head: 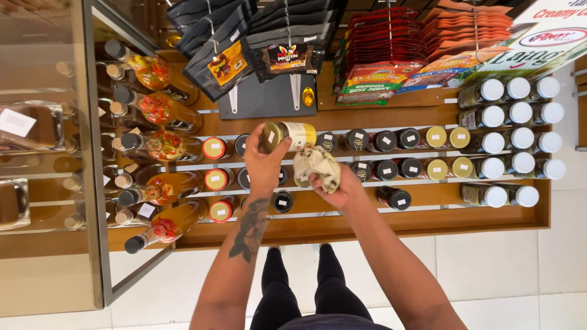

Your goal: The person is cleaning jars of food products on a store shelf using a cloth.

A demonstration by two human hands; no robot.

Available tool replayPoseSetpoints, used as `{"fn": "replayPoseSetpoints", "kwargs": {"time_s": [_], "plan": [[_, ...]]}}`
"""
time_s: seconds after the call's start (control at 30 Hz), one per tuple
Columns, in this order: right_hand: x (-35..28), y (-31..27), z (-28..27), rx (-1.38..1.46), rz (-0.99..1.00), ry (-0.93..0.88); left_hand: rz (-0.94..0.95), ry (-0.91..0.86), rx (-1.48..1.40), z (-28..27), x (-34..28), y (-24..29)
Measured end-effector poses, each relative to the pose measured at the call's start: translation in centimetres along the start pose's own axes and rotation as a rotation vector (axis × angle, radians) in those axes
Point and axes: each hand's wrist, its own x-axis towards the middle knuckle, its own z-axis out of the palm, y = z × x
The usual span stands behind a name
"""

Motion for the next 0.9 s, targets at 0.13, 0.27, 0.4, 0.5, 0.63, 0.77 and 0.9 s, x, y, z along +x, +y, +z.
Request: {"fn": "replayPoseSetpoints", "kwargs": {"time_s": [0.13,0.27,0.4,0.5,0.63,0.77,0.9], "plan": [[-2.0,-3.7,-2.1,0.050,-0.168,0.024,0.208,-0.051,0.544,0.7,0.8,0.3],[-3.1,-6.4,-3.1,0.117,-0.276,0.080,0.210,-0.219,0.681,1.4,1.7,-3.0],[-3.3,-7.2,-5.3,0.039,-0.319,0.071,0.223,-0.339,0.784,1.4,2.2,-7.5],[-3.7,-7.2,-5.7,0.071,-0.304,0.043,0.157,-0.402,0.812,1.5,2.1,-8.7],[-3.7,-7.4,-7.1,0.078,-0.297,0.047,0.169,-0.422,0.859,1.7,2.4,-10.0],[-3.7,-7.5,-7.8,0.037,-0.316,0.031,0.151,-0.404,0.861,1.7,2.7,-11.2],[-4.1,-7.4,-7.7,0.053,-0.311,0.094,0.105,-0.406,0.870,1.5,2.7,-11.4]]}}
